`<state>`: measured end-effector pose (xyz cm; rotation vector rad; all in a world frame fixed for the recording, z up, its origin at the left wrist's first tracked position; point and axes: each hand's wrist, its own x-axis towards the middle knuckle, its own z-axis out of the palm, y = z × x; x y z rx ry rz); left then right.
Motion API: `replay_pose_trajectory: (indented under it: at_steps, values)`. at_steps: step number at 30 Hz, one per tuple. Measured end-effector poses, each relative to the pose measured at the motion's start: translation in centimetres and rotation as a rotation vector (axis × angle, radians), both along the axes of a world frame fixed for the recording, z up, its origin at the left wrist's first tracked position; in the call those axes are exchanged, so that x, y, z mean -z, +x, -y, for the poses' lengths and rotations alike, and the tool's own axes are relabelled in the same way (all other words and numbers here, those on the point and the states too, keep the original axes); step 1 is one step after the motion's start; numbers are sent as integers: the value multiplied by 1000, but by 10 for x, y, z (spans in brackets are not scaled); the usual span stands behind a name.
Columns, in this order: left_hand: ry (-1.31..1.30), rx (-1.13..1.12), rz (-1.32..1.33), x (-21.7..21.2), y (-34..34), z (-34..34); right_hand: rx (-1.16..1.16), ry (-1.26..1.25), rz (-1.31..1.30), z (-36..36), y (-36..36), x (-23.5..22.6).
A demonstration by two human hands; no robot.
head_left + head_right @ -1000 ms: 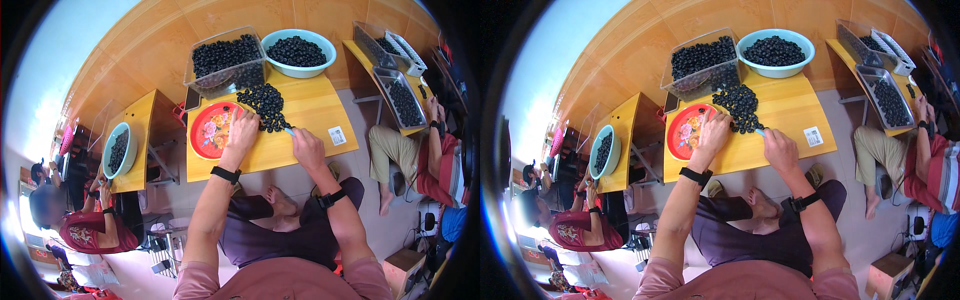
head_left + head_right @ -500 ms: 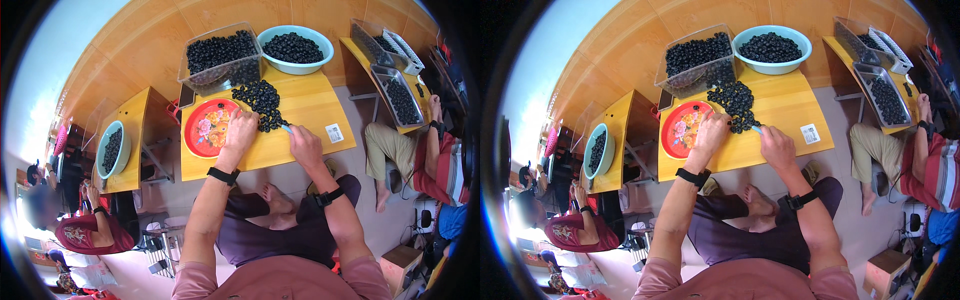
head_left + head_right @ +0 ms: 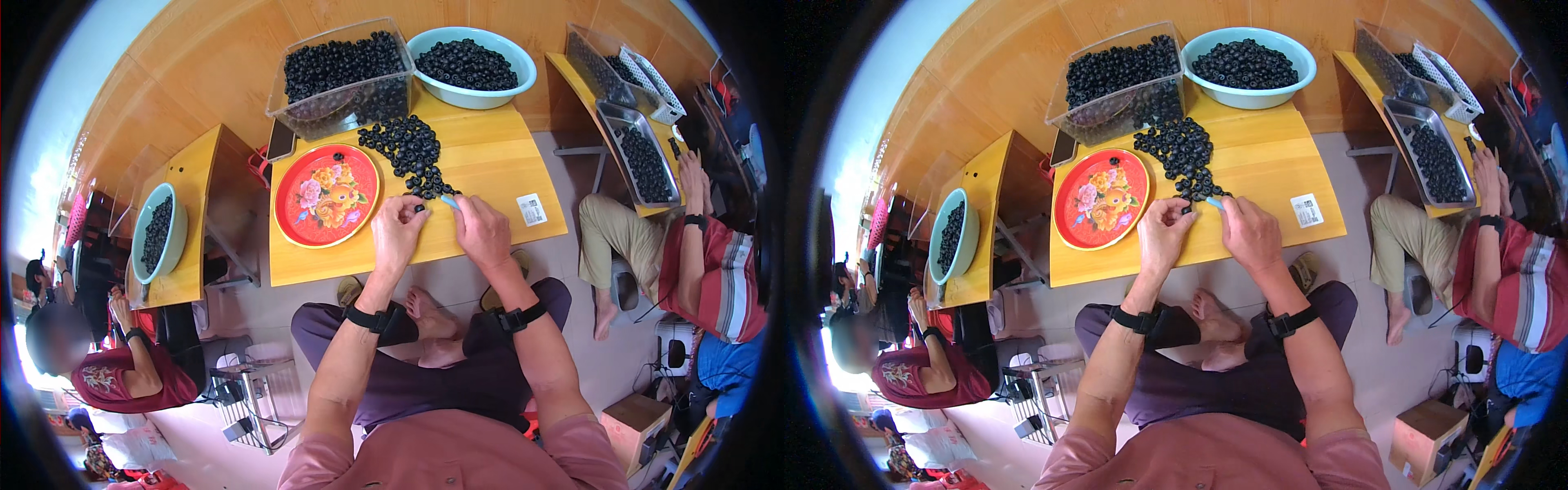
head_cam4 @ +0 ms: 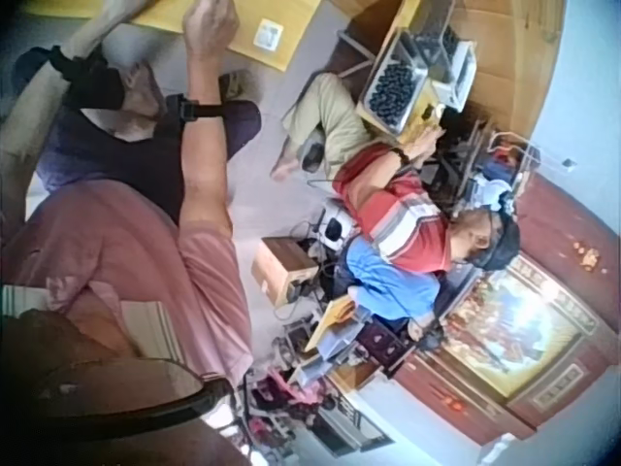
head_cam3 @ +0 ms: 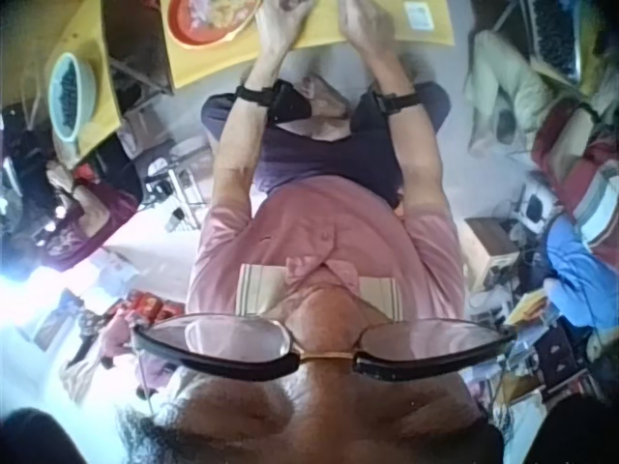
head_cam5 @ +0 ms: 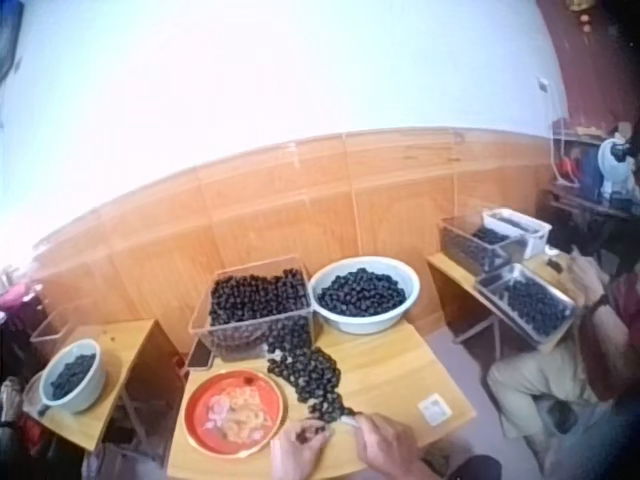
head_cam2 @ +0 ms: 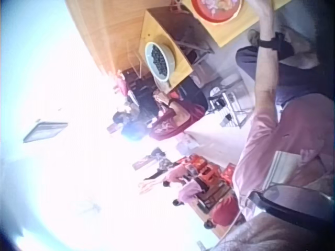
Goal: Sorting and peeling black seeds at a production workstation.
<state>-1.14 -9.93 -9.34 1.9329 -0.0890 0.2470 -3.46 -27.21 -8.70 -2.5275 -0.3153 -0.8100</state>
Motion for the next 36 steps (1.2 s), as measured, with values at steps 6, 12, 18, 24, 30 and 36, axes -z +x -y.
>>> replay_pose_trajectory:
  at_steps: [6,12,18,24,30,36]
  values:
    - [3,1,98,-1,-6,4,-96,-6,29,3,-2,-1]
    - [-46,58,96,2,-7,6,-141,-72,42,4,-1,3]
    - [-84,84,84,4,-6,5,-148,-100,49,3,-2,3]
    - [-86,78,68,3,-7,6,-133,-114,44,3,-2,2]
    - [-76,75,52,3,-7,5,-131,-125,31,3,-2,1]
    - [-200,77,-15,1,-9,4,-108,-112,-3,3,0,3]
